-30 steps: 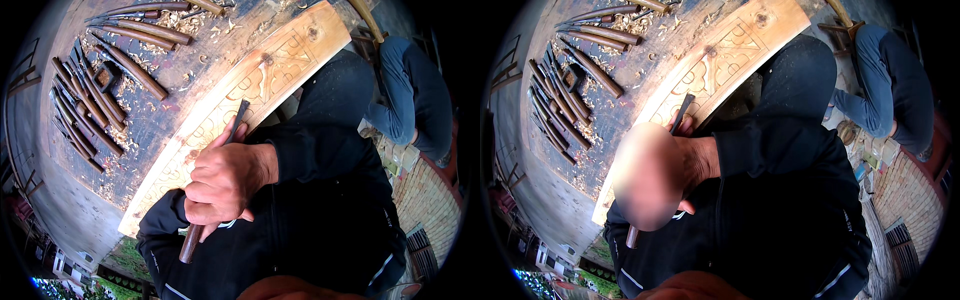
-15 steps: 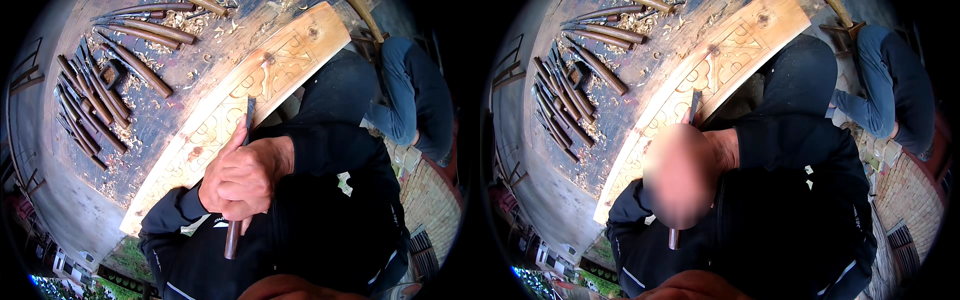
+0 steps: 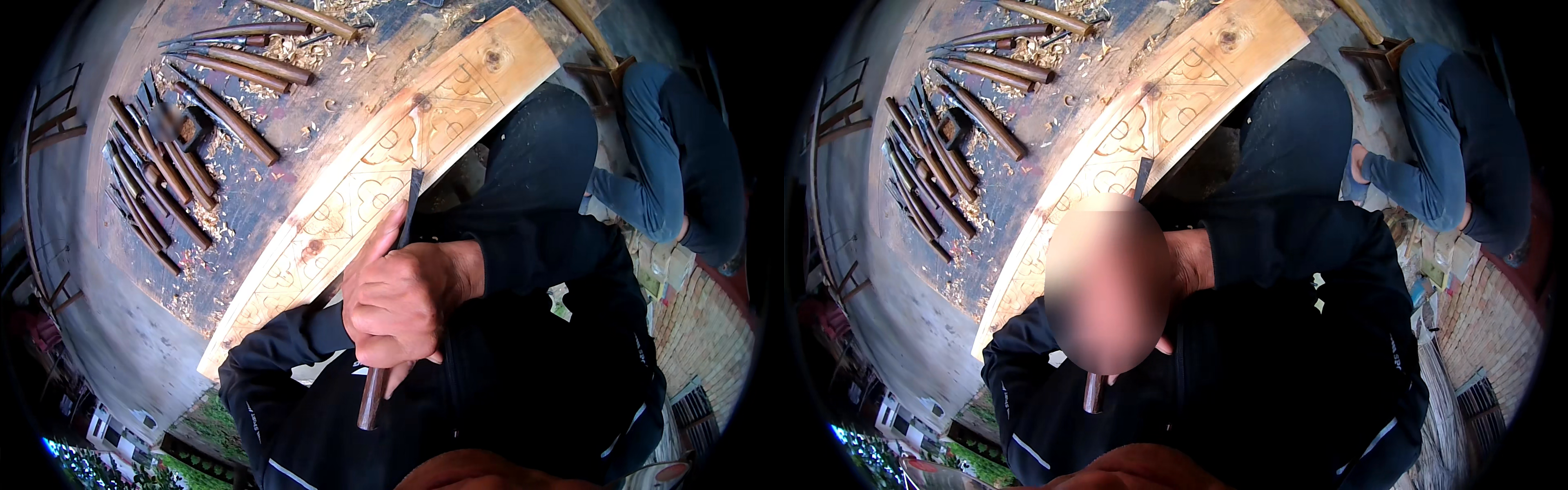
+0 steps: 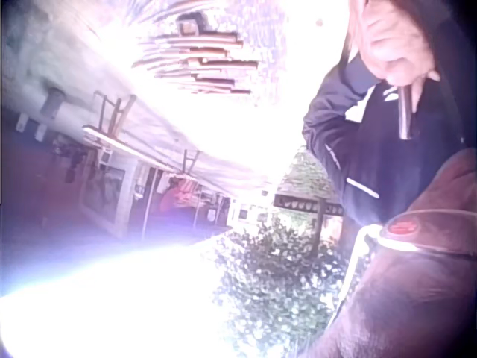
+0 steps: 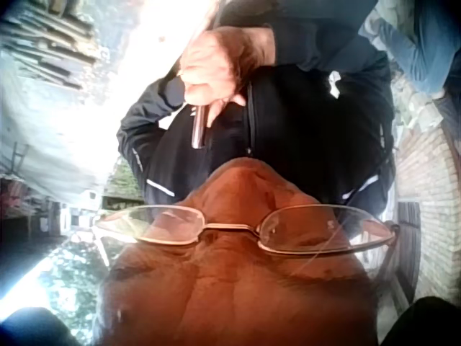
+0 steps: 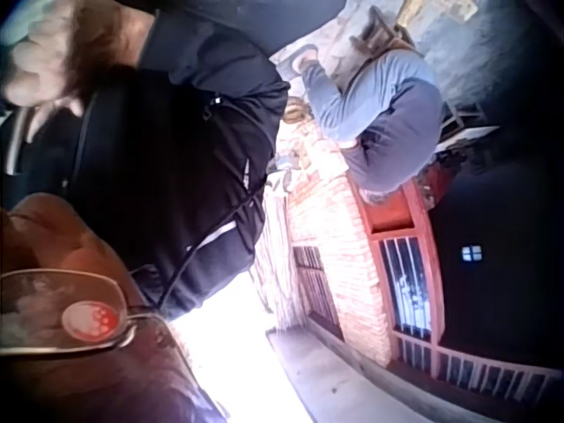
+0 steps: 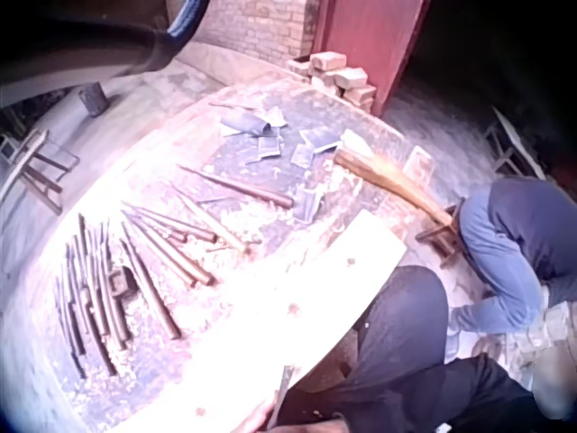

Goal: The person carves a decorative pattern into a wooden plank using a chisel and a wooden mallet. They repeatedly position the chisel along the design lines and strike it with the mallet to remove wood shavings.

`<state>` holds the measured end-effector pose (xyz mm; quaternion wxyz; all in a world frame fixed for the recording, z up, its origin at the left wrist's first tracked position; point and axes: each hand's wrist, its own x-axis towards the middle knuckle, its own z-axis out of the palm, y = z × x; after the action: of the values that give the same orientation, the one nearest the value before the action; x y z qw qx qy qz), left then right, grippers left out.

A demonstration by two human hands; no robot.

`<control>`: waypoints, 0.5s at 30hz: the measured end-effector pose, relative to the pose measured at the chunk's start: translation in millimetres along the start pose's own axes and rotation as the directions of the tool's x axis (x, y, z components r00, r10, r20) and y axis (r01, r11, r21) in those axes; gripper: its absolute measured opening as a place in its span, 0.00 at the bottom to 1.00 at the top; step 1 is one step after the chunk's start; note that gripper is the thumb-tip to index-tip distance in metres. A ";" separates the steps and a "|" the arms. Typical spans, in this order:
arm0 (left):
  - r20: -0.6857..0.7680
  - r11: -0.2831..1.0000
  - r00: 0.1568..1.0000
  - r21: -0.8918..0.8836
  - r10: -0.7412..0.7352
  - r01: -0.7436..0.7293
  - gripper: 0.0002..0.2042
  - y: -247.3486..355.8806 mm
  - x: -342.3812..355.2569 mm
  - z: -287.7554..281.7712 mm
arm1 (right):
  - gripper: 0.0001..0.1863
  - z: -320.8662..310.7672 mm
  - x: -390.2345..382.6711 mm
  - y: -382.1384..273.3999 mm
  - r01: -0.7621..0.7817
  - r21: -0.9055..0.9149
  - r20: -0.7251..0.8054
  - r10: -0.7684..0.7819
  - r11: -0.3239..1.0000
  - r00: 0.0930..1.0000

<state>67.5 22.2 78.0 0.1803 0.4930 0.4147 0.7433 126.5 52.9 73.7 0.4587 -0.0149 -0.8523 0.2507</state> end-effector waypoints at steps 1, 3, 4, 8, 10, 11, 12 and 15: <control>0.061 0.997 0.996 -0.029 -0.067 0.069 0.24 -5.1 -2.7 -6.9 | 0.23 3.3 -0.6 2.4 -0.019 0.038 0.010 0.019 0.999 1.000; 0.212 0.966 0.948 -0.052 -0.238 0.254 0.24 -11.7 -9.2 -28.3 | 0.23 9.5 -1.5 5.1 -0.055 0.100 0.034 0.052 0.993 0.998; 0.267 0.940 0.912 -0.059 -0.310 0.337 0.24 -14.6 -12.6 -38.6 | 0.22 12.5 -1.9 6.6 -0.069 0.131 0.044 0.063 0.989 0.997; 0.362 0.851 0.802 -0.045 -0.475 0.524 0.24 -20.7 -27.5 -57.0 | 0.21 24.5 -4.8 10.6 -0.131 0.256 0.089 0.112 0.958 0.990; 0.374 0.821 0.770 -0.035 -0.517 0.569 0.24 -21.3 -30.9 -58.8 | 0.21 28.6 -7.1 11.4 -0.160 0.309 0.114 0.131 0.937 0.985; 0.382 0.809 0.754 -0.028 -0.534 0.588 0.23 -21.2 -31.6 -59.6 | 0.21 29.9 -8.3 11.5 -0.175 0.335 0.126 0.140 0.926 0.982; 0.384 0.798 0.744 -0.030 -0.546 0.601 0.23 -21.7 -31.6 -60.6 | 0.20 31.2 -9.5 11.4 -0.184 0.358 0.134 0.145 0.915 0.980; 0.397 0.771 0.711 -0.016 -0.580 0.637 0.23 -21.3 -32.6 -64.6 | 0.20 33.8 -13.1 11.4 -0.221 0.412 0.163 0.167 0.884 0.972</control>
<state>22.1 -15.6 31.1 0.5270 0.4440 0.4545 0.5645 105.1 45.5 43.1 0.3702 0.0162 -0.7974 0.4764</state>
